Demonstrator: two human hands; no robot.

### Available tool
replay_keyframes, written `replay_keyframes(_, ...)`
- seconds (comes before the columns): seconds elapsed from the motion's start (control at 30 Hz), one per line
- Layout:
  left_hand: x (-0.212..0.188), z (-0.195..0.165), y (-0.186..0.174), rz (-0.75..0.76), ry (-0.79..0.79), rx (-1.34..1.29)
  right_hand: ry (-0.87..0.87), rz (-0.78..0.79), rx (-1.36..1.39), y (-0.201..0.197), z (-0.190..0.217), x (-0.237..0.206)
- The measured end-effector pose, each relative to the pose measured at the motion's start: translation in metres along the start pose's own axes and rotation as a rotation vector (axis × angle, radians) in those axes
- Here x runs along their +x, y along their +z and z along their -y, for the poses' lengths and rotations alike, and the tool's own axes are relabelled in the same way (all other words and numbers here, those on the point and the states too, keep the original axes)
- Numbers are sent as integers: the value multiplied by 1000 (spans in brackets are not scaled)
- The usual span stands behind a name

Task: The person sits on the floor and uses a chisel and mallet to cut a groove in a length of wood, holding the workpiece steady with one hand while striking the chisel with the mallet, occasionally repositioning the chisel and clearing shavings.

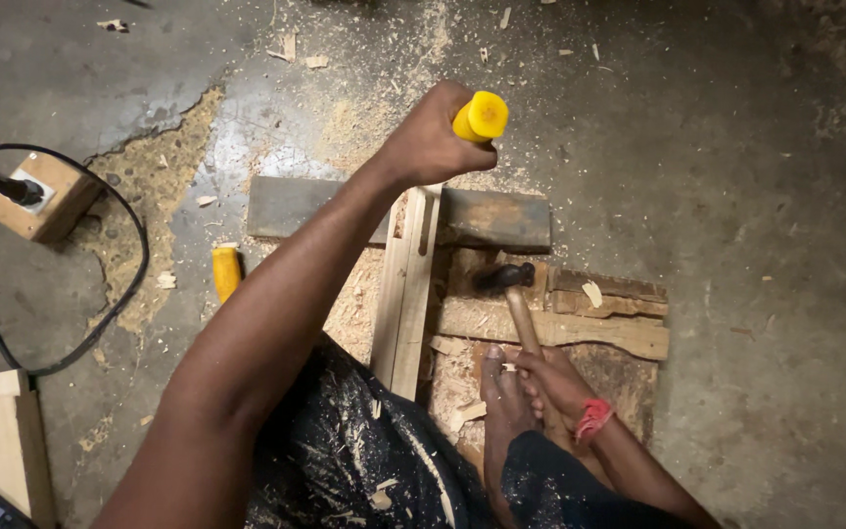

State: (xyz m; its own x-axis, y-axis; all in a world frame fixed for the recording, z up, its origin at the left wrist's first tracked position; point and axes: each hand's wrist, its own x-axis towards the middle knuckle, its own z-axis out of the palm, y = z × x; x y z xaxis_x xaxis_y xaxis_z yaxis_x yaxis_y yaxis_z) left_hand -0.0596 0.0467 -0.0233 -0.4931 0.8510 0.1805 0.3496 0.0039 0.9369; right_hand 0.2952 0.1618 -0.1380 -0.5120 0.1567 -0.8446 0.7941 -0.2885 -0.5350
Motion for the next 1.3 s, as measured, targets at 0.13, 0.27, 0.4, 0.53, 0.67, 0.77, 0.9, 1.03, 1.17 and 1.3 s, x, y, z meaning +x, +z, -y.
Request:
replay_keyframes(0.13, -5, 5, -6, -79, 41, -55, -254, -20, -36, 0, 35, -25)
replay_keyframes(0.27, -12, 13, -14, -74, 72, -152, -989, -263, -448, -1, 111, -70)
replay_keyframes(0.4, -18, 15, -20, -49, 156, -220, -1346, -495, -232, 15, 188, -95)
replay_keyframes(0.53, -23, 9, -23, -47, 115, -223, -1288, -681, -967, 49, 229, -81)
replay_keyframes(0.67, -28, 7, -22, -80, 84, -270, -939, -413, -1022, 65, 245, -98)
replay_keyframes(0.77, -30, 10, -21, -83, 104, -235, -1197, -372, -837, 57, 258, -140)
replay_keyframes(0.9, -30, 13, -21, -81, 124, -212, -1500, -305, -190, 56, 265, -156)
replay_keyframes(1.03, -30, 4, -19, -93, 108, -205, -1359, -494, -922, 70, 243, -96)
replay_keyframes(1.17, -31, -3, -15, -159, 81, -228, -1009, -456, -1078, 48, 234, -76)
replay_keyframes(1.3, -31, 3, -13, -73, 148, -102, -1530, -459, -738, 17, 254, -118)
